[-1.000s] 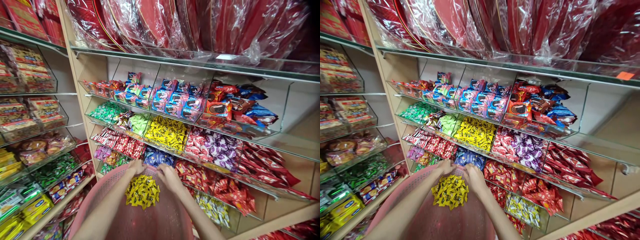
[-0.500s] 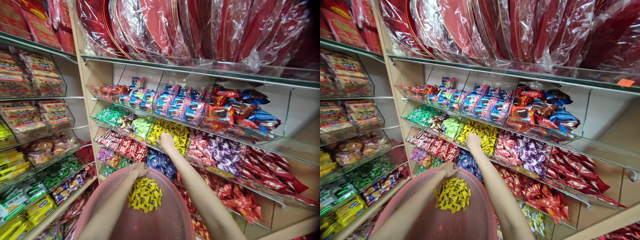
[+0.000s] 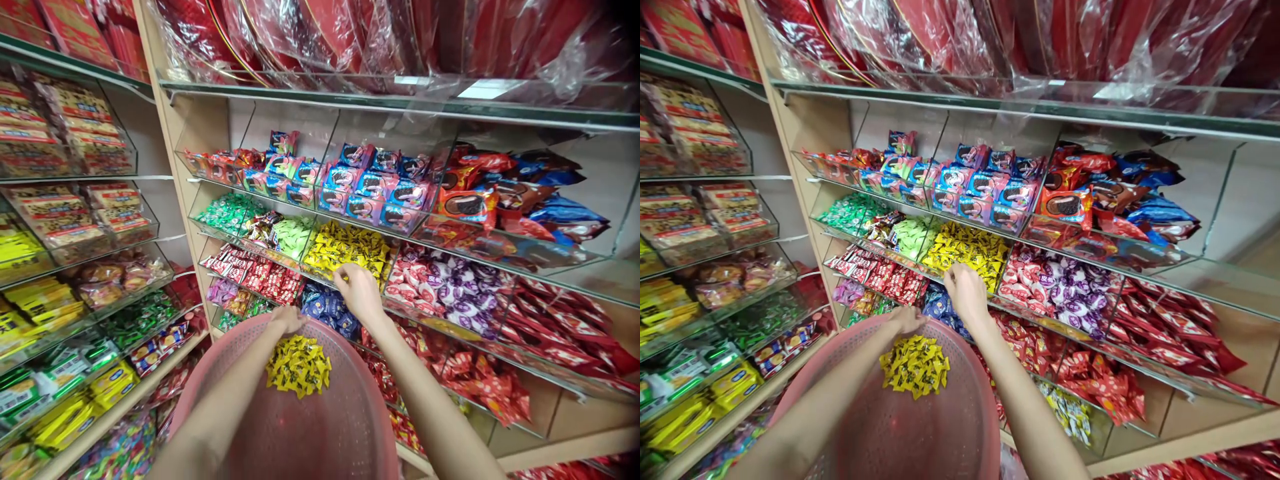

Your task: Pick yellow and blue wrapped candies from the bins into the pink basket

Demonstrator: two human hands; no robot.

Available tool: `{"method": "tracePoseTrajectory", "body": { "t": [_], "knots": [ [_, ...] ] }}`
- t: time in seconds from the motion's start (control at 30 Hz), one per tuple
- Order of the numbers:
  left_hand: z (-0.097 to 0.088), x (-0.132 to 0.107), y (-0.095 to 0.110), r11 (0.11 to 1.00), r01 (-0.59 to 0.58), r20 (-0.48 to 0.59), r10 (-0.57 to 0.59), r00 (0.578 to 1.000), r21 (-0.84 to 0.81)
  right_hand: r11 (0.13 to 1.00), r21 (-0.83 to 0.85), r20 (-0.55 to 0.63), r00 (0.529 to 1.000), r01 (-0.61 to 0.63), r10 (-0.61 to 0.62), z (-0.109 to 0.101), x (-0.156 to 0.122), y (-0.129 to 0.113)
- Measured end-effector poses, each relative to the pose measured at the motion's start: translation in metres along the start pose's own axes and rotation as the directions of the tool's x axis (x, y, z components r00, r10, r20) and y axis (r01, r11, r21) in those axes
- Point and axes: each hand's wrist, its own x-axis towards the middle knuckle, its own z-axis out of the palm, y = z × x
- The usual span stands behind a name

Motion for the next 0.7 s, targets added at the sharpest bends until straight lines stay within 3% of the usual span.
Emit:
{"method": "tracePoseTrajectory", "body": {
  "t": [0.07,0.13,0.2,0.27,0.43,0.7],
  "knots": [
    [0.001,0.001,0.000,1.000,0.003,0.002,-0.003,1.000,0.008,0.988,0.127,0.117,0.988,0.085,-0.100,0.009,-0.024,0.001],
    [0.002,0.002,-0.001,1.000,0.003,0.000,-0.003,1.000,0.022,0.980,0.174,0.299,0.943,0.095,-0.144,0.027,-0.046,0.006],
    [0.003,0.002,-0.001,1.000,-0.004,-0.009,0.004,1.000,0.027,0.994,0.097,0.462,0.882,0.054,-0.093,0.050,-0.066,0.015],
    [0.003,0.001,-0.002,1.000,-0.018,-0.024,0.018,1.000,0.023,0.999,-0.047,0.538,0.843,0.028,0.001,0.071,-0.083,0.025],
    [0.001,0.000,-0.002,1.000,-0.028,-0.027,0.029,0.999,0.010,0.971,-0.237,0.552,0.825,0.021,0.117,0.097,-0.105,0.042],
    [0.000,-0.001,-0.001,1.000,-0.023,-0.024,0.023,0.999,0.000,0.967,-0.256,0.562,0.814,0.001,0.148,0.097,-0.114,0.046]
  ]
}}
